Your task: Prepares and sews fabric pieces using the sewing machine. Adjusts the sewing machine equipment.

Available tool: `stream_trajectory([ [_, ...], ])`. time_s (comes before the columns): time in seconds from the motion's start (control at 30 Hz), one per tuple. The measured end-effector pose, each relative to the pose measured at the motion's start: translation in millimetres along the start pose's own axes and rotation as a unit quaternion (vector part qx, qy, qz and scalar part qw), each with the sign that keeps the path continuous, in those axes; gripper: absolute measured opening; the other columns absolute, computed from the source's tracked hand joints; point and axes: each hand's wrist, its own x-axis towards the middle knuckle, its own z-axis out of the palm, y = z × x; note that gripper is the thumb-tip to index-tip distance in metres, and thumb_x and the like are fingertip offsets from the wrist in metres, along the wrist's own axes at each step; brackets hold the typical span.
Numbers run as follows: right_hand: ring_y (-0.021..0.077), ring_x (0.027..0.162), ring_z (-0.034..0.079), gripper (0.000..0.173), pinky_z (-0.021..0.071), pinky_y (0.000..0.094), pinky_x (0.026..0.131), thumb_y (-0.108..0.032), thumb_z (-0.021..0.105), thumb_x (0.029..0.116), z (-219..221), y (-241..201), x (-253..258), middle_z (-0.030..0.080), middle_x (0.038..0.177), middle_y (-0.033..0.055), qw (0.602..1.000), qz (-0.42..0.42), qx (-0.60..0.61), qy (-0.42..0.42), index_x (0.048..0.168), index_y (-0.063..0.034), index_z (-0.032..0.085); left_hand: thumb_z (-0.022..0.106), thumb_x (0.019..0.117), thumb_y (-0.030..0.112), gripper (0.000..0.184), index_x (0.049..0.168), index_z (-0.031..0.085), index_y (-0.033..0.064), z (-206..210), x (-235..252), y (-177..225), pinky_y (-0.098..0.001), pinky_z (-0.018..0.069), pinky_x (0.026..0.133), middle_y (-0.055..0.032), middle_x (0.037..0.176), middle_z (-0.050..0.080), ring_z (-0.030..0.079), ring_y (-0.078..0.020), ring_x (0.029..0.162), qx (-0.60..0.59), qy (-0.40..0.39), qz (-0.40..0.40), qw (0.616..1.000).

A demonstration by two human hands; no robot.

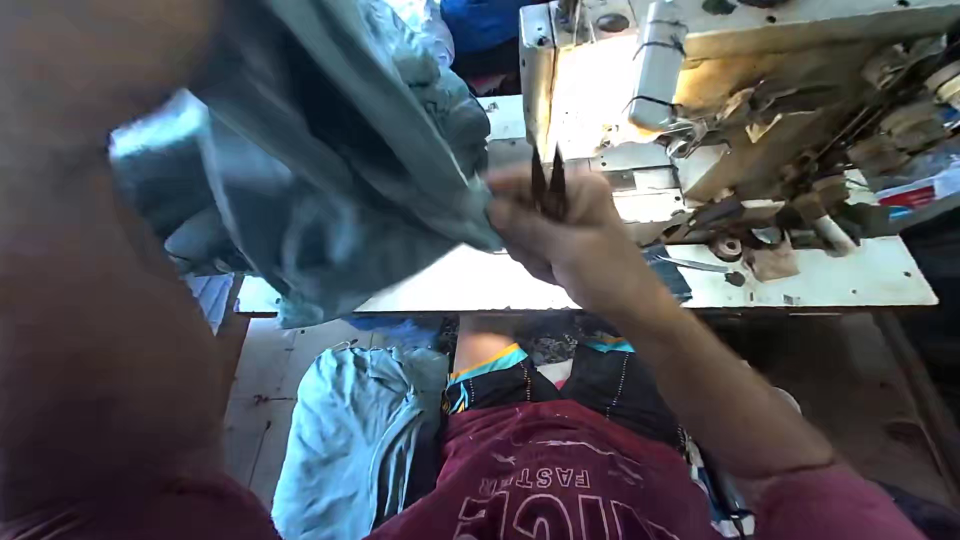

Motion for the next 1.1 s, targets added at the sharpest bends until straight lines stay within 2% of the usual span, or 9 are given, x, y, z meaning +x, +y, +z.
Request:
stream_trajectory([
  [0.1, 0.011, 0.052, 0.047, 0.022, 0.0419, 0.0268, 0.046, -0.023, 0.057, 0.1057, -27.1, 98.3, -35.4, 0.059, 0.073, 0.0041, 0.994, 0.096, -0.004, 0.042, 0.122, -0.0119, 0.067, 0.079, 0.0842, 0.026, 0.028, 0.112, 0.076, 0.0232, 52.2, -4.9, 67.8, -0.024, 0.0582, 0.08, 0.0087, 0.099, 0.073, 0.067, -0.0016, 0.087, -0.132, -0.229, 0.021, 0.964],
  [0.17, 0.014, 0.057, 0.054, 0.025, 0.0489, 0.0313, 0.051, -0.022, 0.064, 0.1, -36.7, 140.2, -49.3, 0.059, 0.076, 0.0046, 0.993, 0.094, -0.049, 0.061, 0.121, -0.0099, 0.063, 0.082, 0.0838, 0.021, 0.025, 0.108, 0.079, 0.0203, 90.0, -17.2, 68.0, -0.0275, 0.0612, 0.083, 0.0058, 0.101, 0.077, 0.071, -0.0061, 0.091, -0.204, -0.276, 0.01, 0.939],
  [0.4, 0.0214, 0.081, 0.066, 0.055, 0.0572, 0.0475, 0.077, -0.045, 0.072, 0.0942, -38.1, 157.6, -52.8, 0.069, 0.089, 0.0053, 0.902, -0.019, -0.419, 0.1, 0.134, -0.0097, 0.062, 0.079, 0.0878, 0.02, 0.014, 0.101, 0.079, 0.0201, 158.4, -27.8, 77.1, -0.0269, 0.0597, 0.081, 0.0077, 0.096, 0.076, 0.07, -0.0021, 0.088, -0.206, -0.173, -0.037, 0.962],
  [0.63, 0.0233, 0.071, 0.068, 0.024, 0.0544, 0.0438, 0.06, -0.027, 0.056, 0.1037, -32.7, 154.5, -42.8, 0.068, 0.079, 0.0072, 0.838, -0.114, -0.503, 0.176, 0.105, -0.0065, 0.069, 0.078, 0.0893, 0.023, 0.007, 0.094, 0.079, 0.0193, 174.1, -24.7, 97.9, -0.0276, 0.0585, 0.072, 0.0086, 0.088, 0.076, 0.069, -0.0003, 0.078, -0.212, -0.106, -0.106, 0.966],
  [0.73, 0.025, 0.088, 0.072, 0.046, 0.0593, 0.0442, 0.07, -0.035, 0.066, 0.0994, -27.5, 152.2, -40.3, 0.072, 0.11, 0.013, 0.822, -0.125, -0.513, 0.211, 0.131, -0.0025, 0.066, 0.079, 0.0886, 0.025, 0.007, 0.087, 0.076, 0.0185, 177.3, -26.1, 101.6, -0.0279, 0.0558, 0.065, 0.008, 0.082, 0.073, 0.066, -0.0015, 0.071, -0.21, -0.085, -0.126, 0.966],
  [0.83, 0.0263, 0.086, 0.072, 0.048, 0.0591, 0.0434, 0.067, -0.034, 0.073, 0.0943, -21.8, 159.6, -37.5, 0.071, 0.109, 0.015, 0.802, -0.152, -0.524, 0.242, 0.128, 0.0, 0.066, 0.079, 0.0859, 0.026, 0.011, 0.081, 0.072, 0.0184, 177.6, -27.0, 109.2, -0.0293, 0.0501, 0.056, 0.0077, 0.072, 0.069, 0.061, -0.0029, 0.062, -0.212, -0.069, -0.157, 0.962],
  [0.93, 0.0236, 0.085, 0.071, 0.026, 0.0595, 0.0421, 0.069, -0.012, 0.068, 0.0919, -24.4, 164.8, -37.9, 0.072, 0.098, 0.0118, 0.841, -0.168, -0.47, 0.209, 0.116, -0.0012, 0.07, 0.079, 0.0856, 0.026, 0.011, 0.08, 0.071, 0.0195, 177.7, -29.7, 109.1, -0.0304, 0.0502, 0.058, 0.0077, 0.074, 0.069, 0.062, -0.0037, 0.065, -0.205, -0.071, -0.161, 0.963],
  [1.0, 0.017, 0.084, 0.071, 0.019, 0.0606, 0.0374, 0.074, -0.01, 0.066, 0.0971, -26.6, 162.4, -39.8, 0.073, 0.095, 0.0081, 0.894, -0.141, -0.378, 0.196, 0.114, -0.0027, 0.071, 0.076, 0.0887, 0.03, 0.01, 0.089, 0.073, 0.0204, 177.2, -35.5, 103.3, -0.0338, 0.0533, 0.073, 0.0058, 0.091, 0.068, 0.064, -0.0066, 0.083, -0.172, -0.076, -0.168, 0.968],
  [1.1, 0.0119, 0.065, 0.064, 0.014, 0.057, 0.0304, 0.06, -0.016, 0.065, 0.1016, -27.0, 151.9, -42.2, 0.07, 0.081, 0.0051, 0.967, -0.053, -0.147, 0.202, 0.105, -0.0041, 0.071, 0.072, 0.0953, 0.031, 0.017, 0.103, 0.073, 0.0157, 184.3, -44.4, 102.1, -0.0356, 0.0566, 0.094, -0.0002, 0.12, 0.067, 0.064, -0.0109, 0.111, -0.178, -0.048, -0.19, 0.964],
])
